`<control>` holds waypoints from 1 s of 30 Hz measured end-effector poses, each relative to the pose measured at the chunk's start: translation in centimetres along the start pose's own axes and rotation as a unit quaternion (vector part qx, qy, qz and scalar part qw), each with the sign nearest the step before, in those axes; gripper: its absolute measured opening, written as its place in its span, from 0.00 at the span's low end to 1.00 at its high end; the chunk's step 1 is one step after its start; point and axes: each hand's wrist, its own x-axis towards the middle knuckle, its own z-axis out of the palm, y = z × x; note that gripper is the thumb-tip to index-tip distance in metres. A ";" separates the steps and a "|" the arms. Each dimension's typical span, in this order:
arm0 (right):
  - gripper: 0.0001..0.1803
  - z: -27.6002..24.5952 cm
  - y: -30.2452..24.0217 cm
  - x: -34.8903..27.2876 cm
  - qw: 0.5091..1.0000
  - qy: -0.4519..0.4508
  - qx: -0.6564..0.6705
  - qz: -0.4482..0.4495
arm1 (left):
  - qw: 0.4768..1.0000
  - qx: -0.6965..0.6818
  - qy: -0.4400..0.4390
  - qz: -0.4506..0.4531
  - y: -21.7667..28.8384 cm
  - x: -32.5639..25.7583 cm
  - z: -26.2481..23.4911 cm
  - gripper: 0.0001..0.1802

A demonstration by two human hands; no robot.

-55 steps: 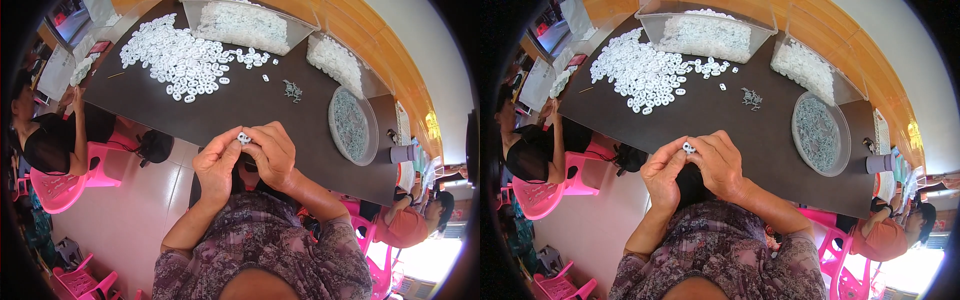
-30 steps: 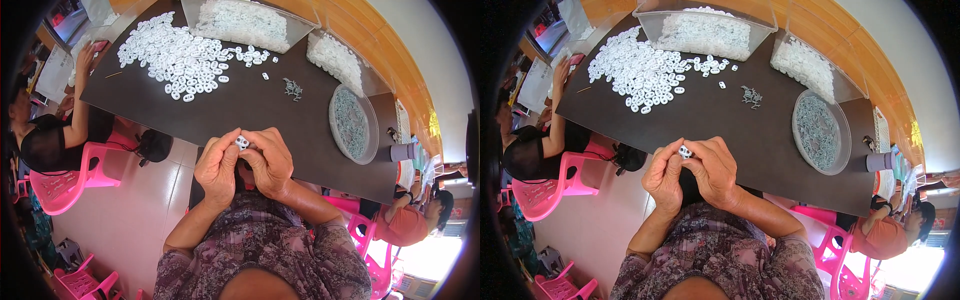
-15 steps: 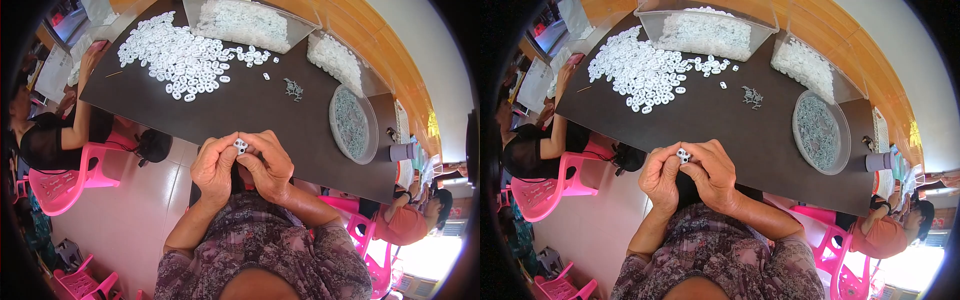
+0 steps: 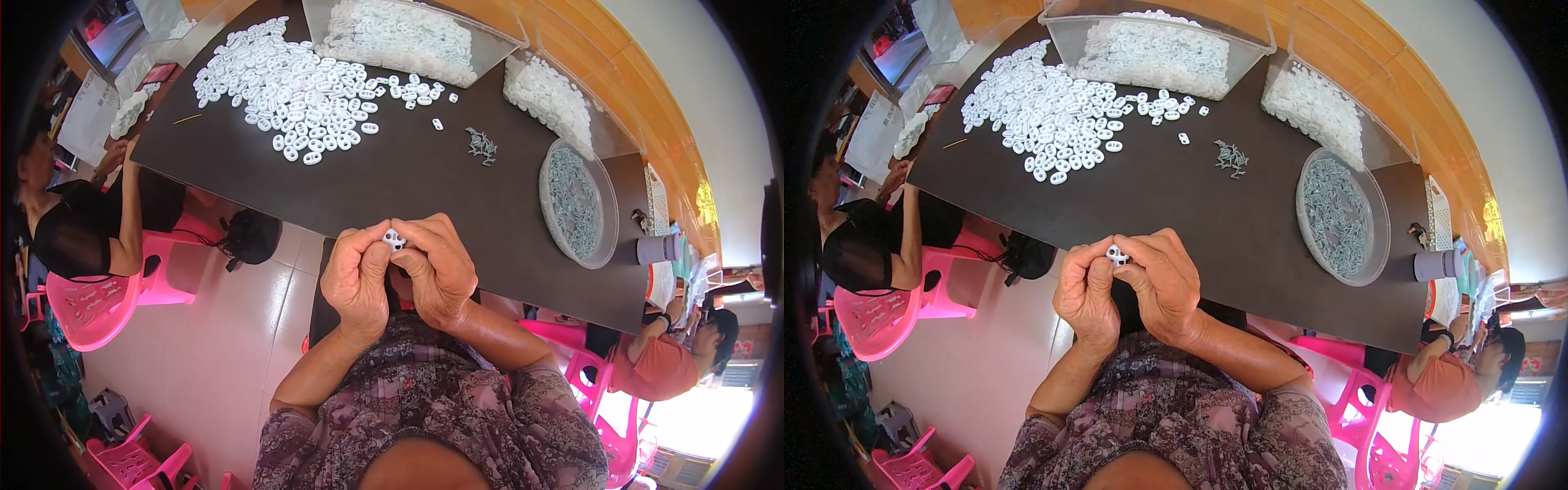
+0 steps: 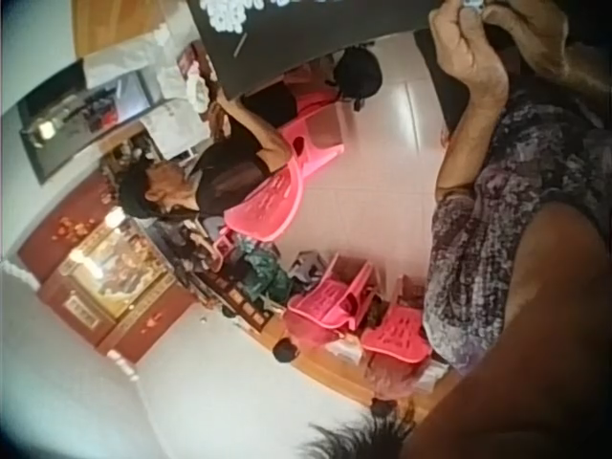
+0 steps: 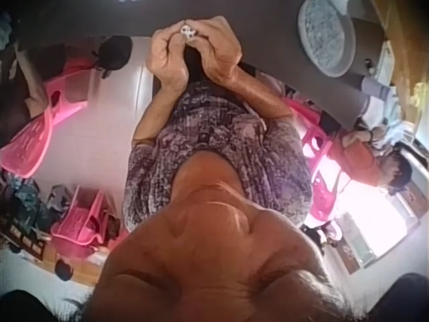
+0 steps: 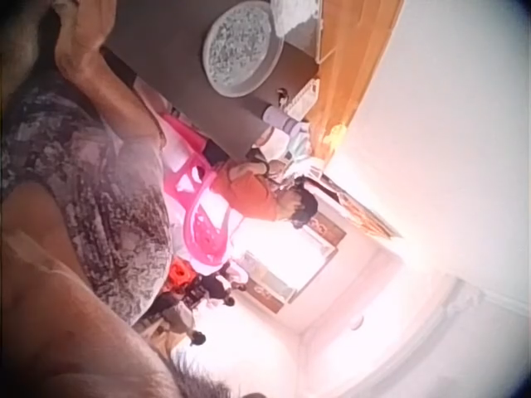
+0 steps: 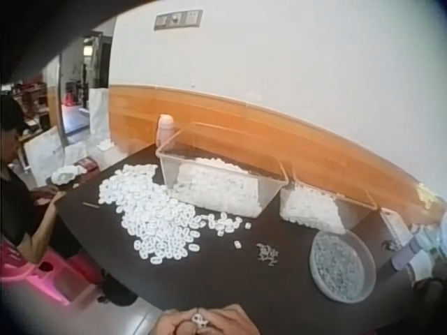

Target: Assembling small plastic components by inserting metal pins into pre-drilled holes.

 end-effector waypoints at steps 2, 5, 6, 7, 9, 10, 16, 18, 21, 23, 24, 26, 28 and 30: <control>0.15 0.0 0.2 -0.1 1.000 0.001 -0.004 -0.006 | 0.999 0.029 -0.002 0.023 -0.4 -0.1 -0.1 0.09; 0.15 0.2 0.4 -0.2 1.000 0.007 -0.003 -0.021 | 0.998 0.050 0.012 0.041 -0.8 0.0 -0.1 0.08; 0.15 0.2 0.4 -0.1 1.000 0.007 -0.007 -0.021 | 0.998 0.049 0.011 0.040 -0.7 -0.1 0.0 0.08; 0.15 0.2 0.4 -0.1 1.000 0.007 -0.011 -0.022 | 0.999 0.024 0.016 0.018 -0.4 -0.1 0.2 0.08; 0.15 0.1 0.0 0.0 1.000 0.001 -0.005 0.003 | 1.000 0.000 0.022 -0.002 -0.1 0.0 0.3 0.08; 0.15 0.1 -0.3 0.0 1.000 -0.006 0.002 0.027 | 0.999 -0.013 0.027 -0.013 0.1 0.1 0.4 0.08; 0.17 0.2 -0.6 -0.4 0.993 0.006 0.064 0.102 | 0.998 -0.041 0.027 -0.036 0.8 0.1 0.5 0.08; 0.17 0.1 -0.3 -0.2 0.997 0.001 0.046 0.063 | 0.998 -0.047 0.024 -0.033 0.9 0.0 0.4 0.09; 0.15 0.1 -0.2 0.0 1.000 0.005 0.011 0.006 | 0.998 -0.046 0.013 -0.035 0.9 0.0 0.5 0.09; 0.15 0.1 -0.3 0.1 1.000 0.014 -0.006 -0.012 | 0.997 -0.039 0.037 -0.049 1.0 -0.2 0.8 0.09; 0.15 0.2 -0.4 0.0 1.000 0.018 -0.014 -0.011 | 0.997 -0.040 0.036 -0.049 0.9 -0.2 0.7 0.09; 0.16 0.3 -0.4 -0.1 0.999 0.021 -0.023 -0.010 | 0.999 -0.032 0.014 -0.005 0.6 -0.4 0.5 0.10; 0.15 0.4 -0.4 -0.2 0.998 0.031 -0.038 -0.035 | 1.000 -0.018 0.011 0.019 0.3 -0.5 0.5 0.10; 0.14 0.5 -0.5 -0.1 0.998 0.032 -0.034 -0.047 | 0.999 -0.004 0.009 0.043 0.2 -0.6 0.5 0.10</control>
